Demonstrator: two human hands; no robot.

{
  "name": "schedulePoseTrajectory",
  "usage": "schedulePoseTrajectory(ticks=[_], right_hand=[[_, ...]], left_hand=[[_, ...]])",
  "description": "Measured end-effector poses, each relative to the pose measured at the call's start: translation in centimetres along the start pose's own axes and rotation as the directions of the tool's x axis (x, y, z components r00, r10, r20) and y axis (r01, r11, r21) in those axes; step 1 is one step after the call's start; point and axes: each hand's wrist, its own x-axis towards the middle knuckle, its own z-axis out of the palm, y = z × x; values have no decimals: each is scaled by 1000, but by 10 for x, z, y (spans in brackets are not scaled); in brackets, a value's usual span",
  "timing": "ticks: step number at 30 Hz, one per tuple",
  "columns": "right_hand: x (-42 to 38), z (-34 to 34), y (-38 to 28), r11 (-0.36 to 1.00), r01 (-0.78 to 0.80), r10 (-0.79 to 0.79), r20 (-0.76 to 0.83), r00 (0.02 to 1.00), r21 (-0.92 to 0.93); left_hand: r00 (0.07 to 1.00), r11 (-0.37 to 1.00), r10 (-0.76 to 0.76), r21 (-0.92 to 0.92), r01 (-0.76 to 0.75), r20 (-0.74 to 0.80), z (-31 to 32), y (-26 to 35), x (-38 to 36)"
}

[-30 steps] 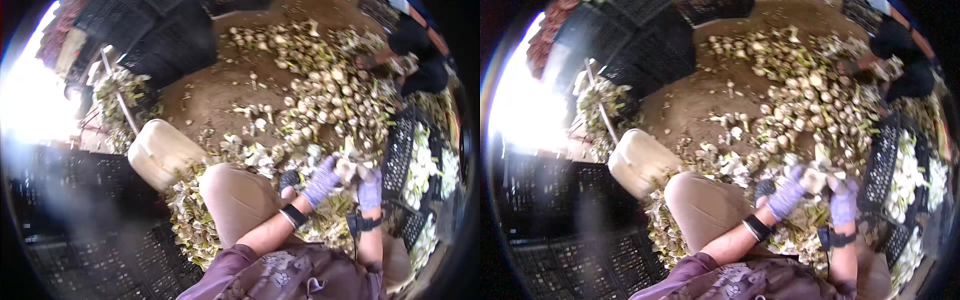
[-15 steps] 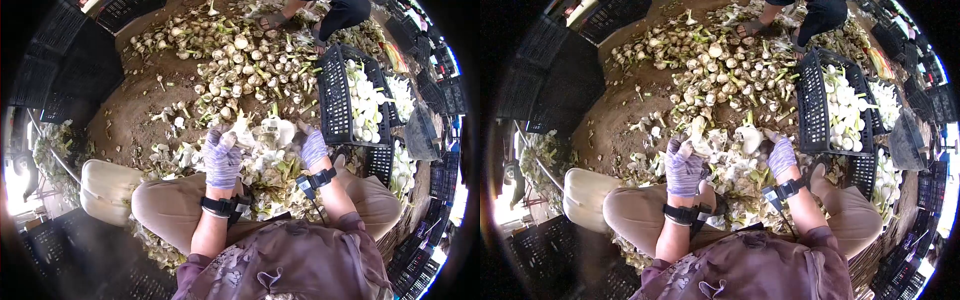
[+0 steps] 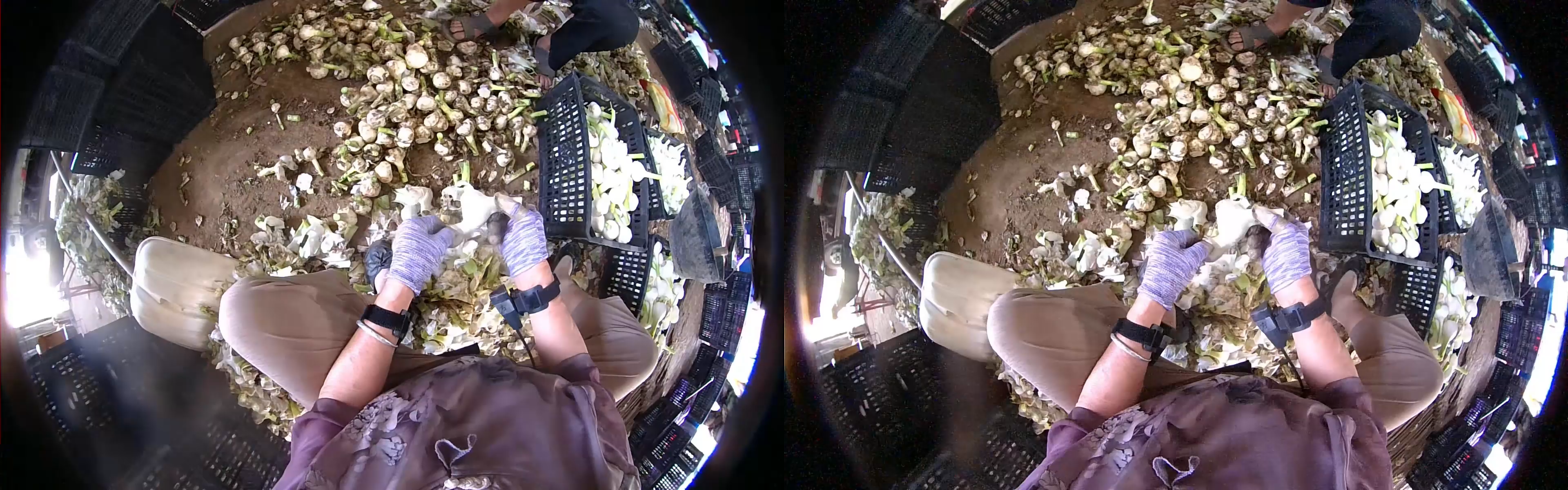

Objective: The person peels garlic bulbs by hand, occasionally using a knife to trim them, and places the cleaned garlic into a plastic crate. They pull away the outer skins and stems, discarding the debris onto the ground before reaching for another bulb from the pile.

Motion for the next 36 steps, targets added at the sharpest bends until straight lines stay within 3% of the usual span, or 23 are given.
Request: schedulePoseTrajectory(ticks=[1, 3, 5, 7, 9, 11, 13, 14, 15, 16, 18, 19, 20, 22, 23, 25, 27, 28, 29, 31, 33, 35, 36], right_hand=[[3, -2, -1, 975, -117, 118, 10, 993, 186], [5, -3, -6, 967, -126, 124, 24, 992, 220], [9, -5, -13, 879, -266, 235, 124, 964, 396], [16, -10, -13, 877, -293, 239, 183, 954, 380], [9, -7, -21, 940, -169, 162, 50, 986, 297], [9, -13, -37, 928, -93, 127, -72, 989, 360], [32, -58, -59, 886, 119, -30, -201, 979, 447], [45, -92, -70, 845, 294, -223, -204, 953, 447], [46, -119, -89, 760, 106, -243, 128, 961, 641], [47, -122, -106, 694, 254, -282, -71, 957, 674], [50, -102, -127, 607, 524, -310, -429, 848, 598], [79, -135, -118, 739, 388, -370, -149, 917, 551], [104, -119, -93, 809, 588, -587, -112, 802, -25], [98, -6, -49, 938, 303, -320, -90, 943, -167], [97, 31, -24, 875, 232, -220, 79, 972, -424], [121, 87, 50, 576, 434, -183, 408, 894, -693], [147, 121, 115, -121, 556, -56, 565, 823, -822], [151, 131, 143, -310, 575, -21, 610, 792, -757], [173, 136, 180, -258, 406, 44, 409, 912, -877], [172, 147, 157, -159, 494, 178, 467, 866, -855], [170, 125, 140, 260, 412, 16, 431, 902, -873], [135, 118, 79, 672, 141, 139, 312, 940, -727], [122, 107, 57, 702, 156, 146, 354, 924, -695]], left_hand=[[1000, 1000, 1, -11, -1, 2, -1, -7, 3], [986, 902, 111, 428, -48, -125, -4, -28, 13], [976, 940, -53, 319, 120, -211, -15, -39, 18], [968, 977, 6, 209, 48, -252, -15, -59, 26], [963, 993, -77, 67, 97, -258, -7, -63, 28], [927, 933, 284, 292, -209, -243, -2, -60, 25], [981, 882, 195, 440, -167, -20, -5, -37, 11], [983, 883, 170, 433, -181, 63, -6, -23, 2], [979, 884, 142, 427, -191, 143, -4, -13, -4], [969, 923, 236, 294, -248, 77, -1, -11, -12], [948, 944, 316, 112, -311, -29, 0, -2, -23], [949, 949, 312, 63, -308, -51, -2, 5, -26], [934, 939, 340, -13, -344, -110, 0, 6, -27], [911, 916, 381, -71, -395, -158, -8, 10, -25], [912, 914, 368, -107, -390, -180, -12, 9, -24], [933, 939, 308, -96, -329, -186, -19, -1, -20], [938, 923, 214, -258, -286, -275, -24, -7, -15], [910, 910, 209, -269, -315, -357, -26, -5, -14], [909, 913, 204, -266, -310, -363, -27, -5, -11], [919, 891, 159, -349, -291, -360, -28, -5, -6], [969, 905, 17, -408, -119, -245, -33, -6, 0], [898, 943, 210, -162, -290, -387, -31, -11, 13], [869, 955, 251, -37, -295, -426, -29, -16, 17]])
